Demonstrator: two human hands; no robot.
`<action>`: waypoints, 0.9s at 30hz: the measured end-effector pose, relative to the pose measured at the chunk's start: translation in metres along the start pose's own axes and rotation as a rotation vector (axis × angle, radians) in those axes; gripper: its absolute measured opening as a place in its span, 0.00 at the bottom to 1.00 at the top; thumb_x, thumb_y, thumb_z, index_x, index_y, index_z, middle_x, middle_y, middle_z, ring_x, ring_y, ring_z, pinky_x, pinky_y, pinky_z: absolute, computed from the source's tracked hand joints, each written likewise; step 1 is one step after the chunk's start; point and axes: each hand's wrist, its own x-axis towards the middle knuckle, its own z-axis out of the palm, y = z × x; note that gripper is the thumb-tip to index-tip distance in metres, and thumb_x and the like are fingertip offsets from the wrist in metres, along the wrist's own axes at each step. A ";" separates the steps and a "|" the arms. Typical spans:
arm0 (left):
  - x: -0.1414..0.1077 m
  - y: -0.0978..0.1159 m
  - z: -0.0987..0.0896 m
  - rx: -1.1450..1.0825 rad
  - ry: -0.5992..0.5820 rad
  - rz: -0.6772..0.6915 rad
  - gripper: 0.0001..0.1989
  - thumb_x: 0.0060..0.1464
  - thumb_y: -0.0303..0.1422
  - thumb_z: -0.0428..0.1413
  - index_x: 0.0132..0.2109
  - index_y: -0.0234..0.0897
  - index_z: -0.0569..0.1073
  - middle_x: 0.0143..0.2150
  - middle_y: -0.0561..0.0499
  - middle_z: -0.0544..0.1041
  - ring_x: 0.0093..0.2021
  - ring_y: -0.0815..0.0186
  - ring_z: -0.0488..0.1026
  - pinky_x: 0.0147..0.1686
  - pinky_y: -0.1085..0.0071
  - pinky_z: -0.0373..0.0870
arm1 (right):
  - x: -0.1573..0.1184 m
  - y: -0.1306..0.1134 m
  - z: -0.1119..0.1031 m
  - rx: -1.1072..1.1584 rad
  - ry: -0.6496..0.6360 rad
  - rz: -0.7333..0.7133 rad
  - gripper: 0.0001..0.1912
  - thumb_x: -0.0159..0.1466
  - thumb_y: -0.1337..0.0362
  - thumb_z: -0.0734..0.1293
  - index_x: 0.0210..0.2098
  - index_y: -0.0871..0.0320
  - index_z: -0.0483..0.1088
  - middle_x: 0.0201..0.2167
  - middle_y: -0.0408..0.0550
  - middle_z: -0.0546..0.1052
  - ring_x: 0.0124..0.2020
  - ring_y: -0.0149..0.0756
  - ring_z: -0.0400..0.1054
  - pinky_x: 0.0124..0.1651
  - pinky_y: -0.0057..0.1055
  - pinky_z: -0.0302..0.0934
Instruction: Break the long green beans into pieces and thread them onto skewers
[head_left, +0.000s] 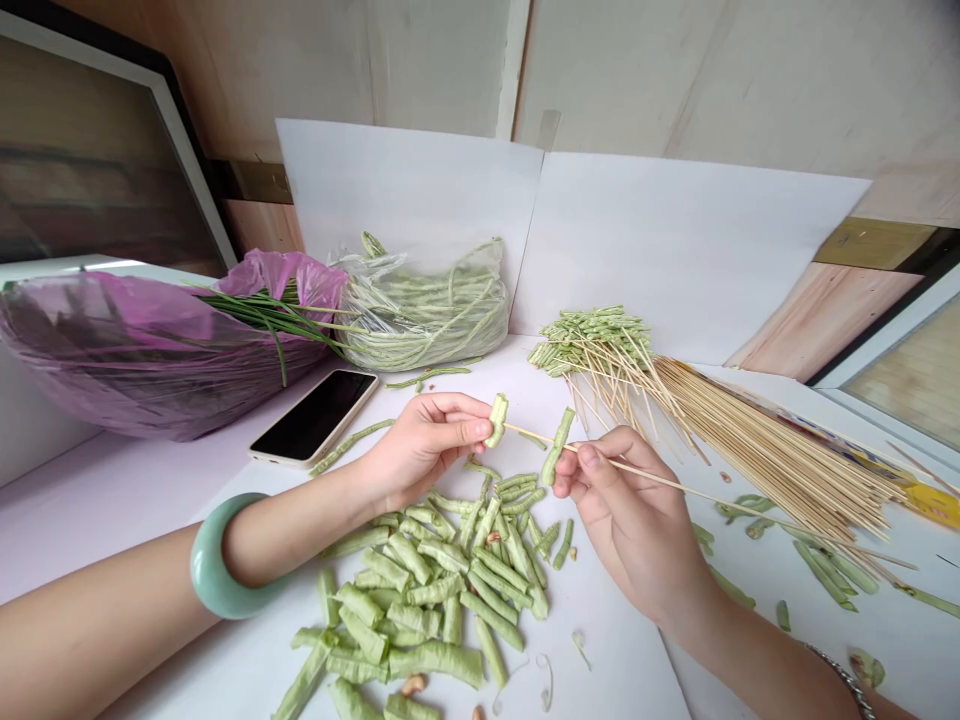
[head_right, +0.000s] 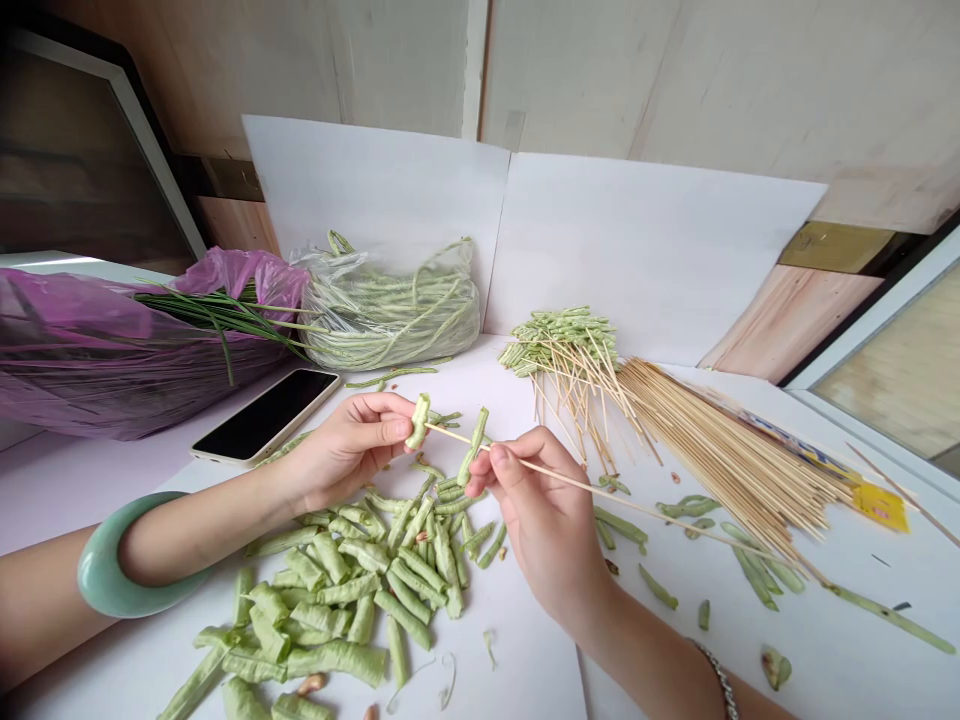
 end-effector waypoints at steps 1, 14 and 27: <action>-0.001 -0.001 0.001 -0.013 -0.009 0.003 0.08 0.38 0.30 0.67 0.28 0.32 0.78 0.24 0.51 0.74 0.25 0.73 0.68 0.30 0.76 0.64 | 0.000 0.000 0.001 0.046 0.013 0.046 0.09 0.61 0.66 0.68 0.25 0.55 0.68 0.24 0.40 0.75 0.28 0.28 0.69 0.34 0.27 0.64; -0.005 -0.010 0.004 -0.072 -0.029 0.000 0.05 0.41 0.27 0.65 0.26 0.32 0.77 0.23 0.51 0.75 0.25 0.72 0.71 0.31 0.75 0.66 | -0.003 0.000 0.004 0.169 0.053 0.191 0.09 0.60 0.66 0.69 0.23 0.55 0.68 0.24 0.40 0.76 0.29 0.28 0.69 0.37 0.28 0.65; -0.012 -0.019 0.013 -0.058 -0.035 -0.088 0.07 0.37 0.27 0.67 0.29 0.33 0.79 0.25 0.49 0.78 0.27 0.70 0.73 0.32 0.74 0.68 | -0.011 0.004 0.017 0.179 0.006 0.251 0.09 0.58 0.63 0.71 0.24 0.55 0.69 0.26 0.42 0.77 0.29 0.30 0.70 0.38 0.32 0.66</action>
